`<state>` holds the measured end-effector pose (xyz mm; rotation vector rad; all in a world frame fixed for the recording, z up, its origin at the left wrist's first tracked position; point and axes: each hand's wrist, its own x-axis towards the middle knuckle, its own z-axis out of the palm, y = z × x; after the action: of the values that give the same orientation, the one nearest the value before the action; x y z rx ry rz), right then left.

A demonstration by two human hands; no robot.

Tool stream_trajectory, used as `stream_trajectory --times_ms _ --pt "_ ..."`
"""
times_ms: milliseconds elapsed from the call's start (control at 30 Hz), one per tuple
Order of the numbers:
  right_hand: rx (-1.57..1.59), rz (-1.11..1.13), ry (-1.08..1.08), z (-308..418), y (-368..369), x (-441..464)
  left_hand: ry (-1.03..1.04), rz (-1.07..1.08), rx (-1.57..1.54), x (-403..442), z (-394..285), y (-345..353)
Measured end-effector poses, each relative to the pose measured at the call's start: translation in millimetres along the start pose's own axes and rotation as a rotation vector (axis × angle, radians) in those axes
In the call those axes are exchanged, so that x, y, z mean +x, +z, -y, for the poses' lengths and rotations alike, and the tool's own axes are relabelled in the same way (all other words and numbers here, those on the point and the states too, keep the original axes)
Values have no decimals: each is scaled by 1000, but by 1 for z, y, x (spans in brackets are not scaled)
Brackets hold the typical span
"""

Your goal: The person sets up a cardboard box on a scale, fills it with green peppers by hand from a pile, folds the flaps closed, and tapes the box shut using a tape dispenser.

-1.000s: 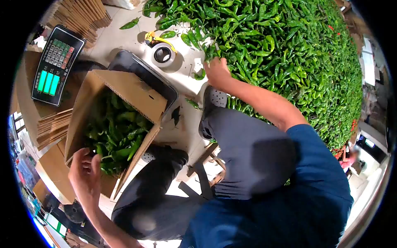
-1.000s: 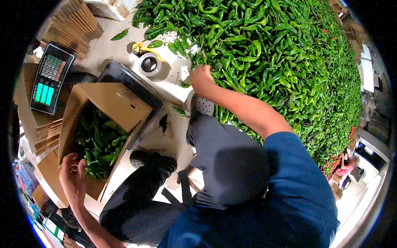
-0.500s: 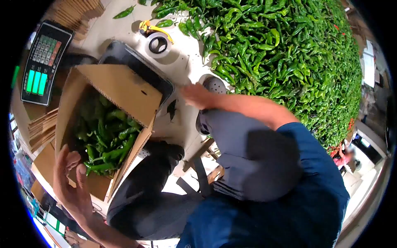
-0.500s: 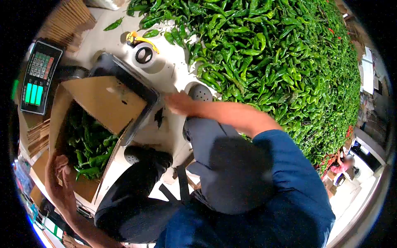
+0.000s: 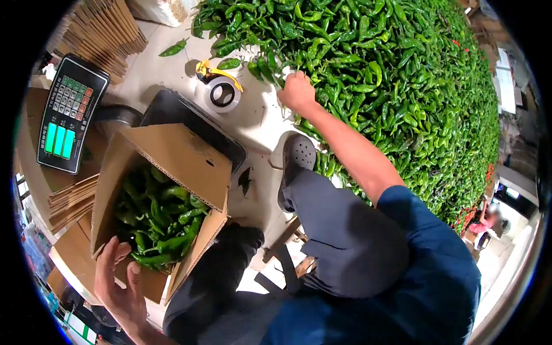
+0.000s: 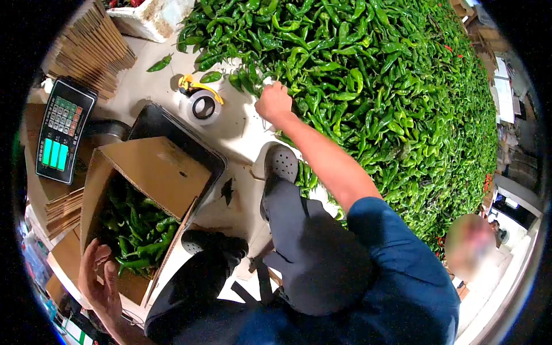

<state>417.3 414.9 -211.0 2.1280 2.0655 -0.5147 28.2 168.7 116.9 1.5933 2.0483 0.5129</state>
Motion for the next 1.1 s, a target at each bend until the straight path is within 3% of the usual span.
stream_trajectory --times_ms 167,300,467,567,700,767,833,933,967,1033,1100 --pt "-173 54 88 6 36 14 -59 -6 -29 2 1 -2" --pt "-62 167 130 -5 28 25 -71 9 -77 0 1 -5" --pt "-278 -14 -152 8 50 -10 -92 17 -103 3 4 -1" --pt "-238 44 -102 6 50 -1 -98 43 -128 7 -1 2" --pt "317 20 130 -21 16 15 -87 40 -171 7 6 0" --pt "487 -35 63 -58 11 23 -90 27 -187 5 6 -1" --pt "1361 240 174 -78 -33 11 -78 15 -192 5 2 -5" --pt "1786 246 195 -83 -107 -25 -60 27 -221 3 -5 -4" --pt "1911 350 -24 -87 -118 -29 -54 26 -245 3 -9 -3" --pt "2040 519 -223 -65 -165 -56 13 71 -250 6 -15 -3" --pt "2143 536 -383 -44 -175 -58 49 111 -249 7 -21 -2"
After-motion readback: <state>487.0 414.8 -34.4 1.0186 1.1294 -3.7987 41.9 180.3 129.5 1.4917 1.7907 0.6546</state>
